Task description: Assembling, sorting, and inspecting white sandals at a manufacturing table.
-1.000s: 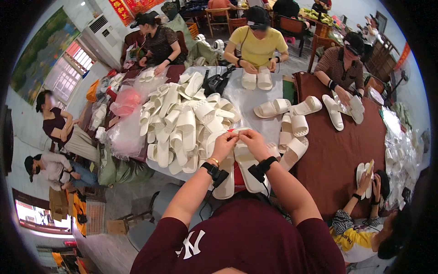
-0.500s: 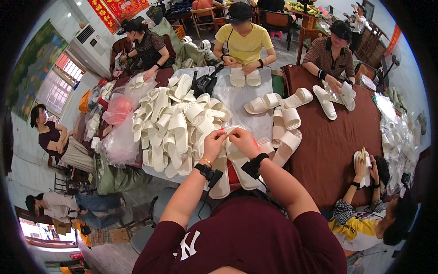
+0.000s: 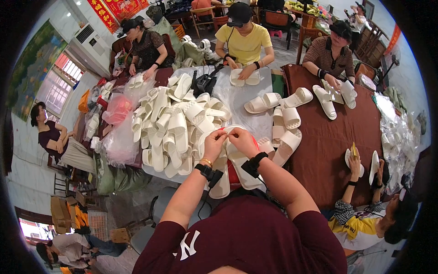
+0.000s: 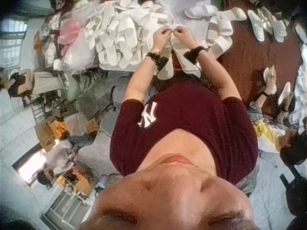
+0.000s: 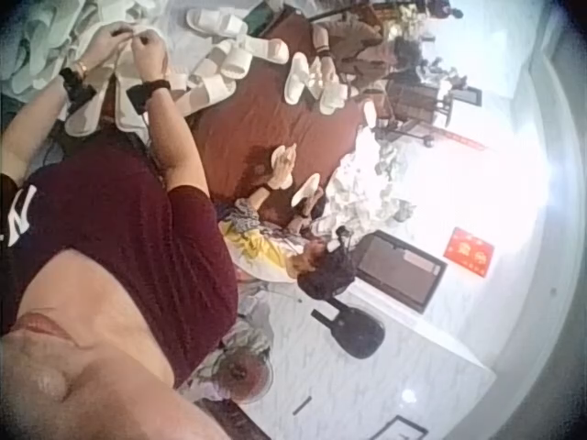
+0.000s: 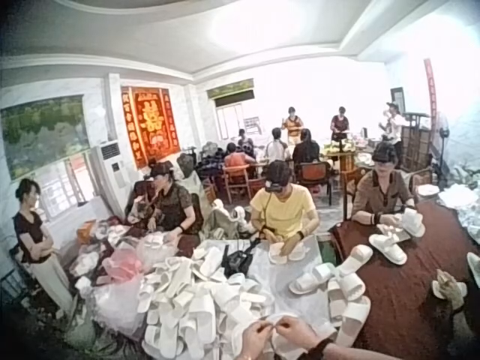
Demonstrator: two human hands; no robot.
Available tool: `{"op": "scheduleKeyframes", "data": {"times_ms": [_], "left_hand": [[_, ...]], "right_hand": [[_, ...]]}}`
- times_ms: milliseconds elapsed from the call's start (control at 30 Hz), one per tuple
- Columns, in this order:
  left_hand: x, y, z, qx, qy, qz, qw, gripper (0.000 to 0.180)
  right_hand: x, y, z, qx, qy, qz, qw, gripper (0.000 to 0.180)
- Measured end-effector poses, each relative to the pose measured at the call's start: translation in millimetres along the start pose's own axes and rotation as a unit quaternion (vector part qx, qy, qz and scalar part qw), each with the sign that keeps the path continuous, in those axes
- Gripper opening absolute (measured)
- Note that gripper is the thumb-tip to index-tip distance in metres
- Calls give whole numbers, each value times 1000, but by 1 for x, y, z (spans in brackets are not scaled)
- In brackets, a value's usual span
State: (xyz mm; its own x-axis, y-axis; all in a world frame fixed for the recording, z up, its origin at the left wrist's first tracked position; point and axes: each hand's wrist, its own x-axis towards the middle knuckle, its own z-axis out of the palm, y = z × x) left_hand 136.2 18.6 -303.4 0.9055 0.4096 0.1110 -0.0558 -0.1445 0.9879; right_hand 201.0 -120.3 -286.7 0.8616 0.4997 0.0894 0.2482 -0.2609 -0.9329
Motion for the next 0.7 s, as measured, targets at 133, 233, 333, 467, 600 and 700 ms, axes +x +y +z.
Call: {"op": "scheduleKeyframes", "data": {"times_ms": [133, 233, 333, 467, 600, 700], "left_hand": [[0, 1, 1, 18, 3, 10, 1000, 10], [-1, 2, 1, 15, 10, 11, 1000, 10], [-1, -1, 0, 15, 13, 14, 1000, 9], [-2, -4, 0, 12, 10, 15, 1000, 9], [0, -6, 4, 2, 4, 14, 1000, 9], [1, -6, 3, 11, 4, 14, 1000, 8]], "right_hand": [[0, 2, 0, 4, 3, -12, 1000, 16], [0, 2, 0, 2, 3, -12, 1000, 15], [-1, -1, 0, -8, 2, -16, 1000, 16], [-3, -1, 0, -7, 2, -9, 1000, 15], [-1, 4, -1, -7, 8, -14, 1000, 15], [2, 3, -1, -7, 5, -17, 1000, 15]]}}
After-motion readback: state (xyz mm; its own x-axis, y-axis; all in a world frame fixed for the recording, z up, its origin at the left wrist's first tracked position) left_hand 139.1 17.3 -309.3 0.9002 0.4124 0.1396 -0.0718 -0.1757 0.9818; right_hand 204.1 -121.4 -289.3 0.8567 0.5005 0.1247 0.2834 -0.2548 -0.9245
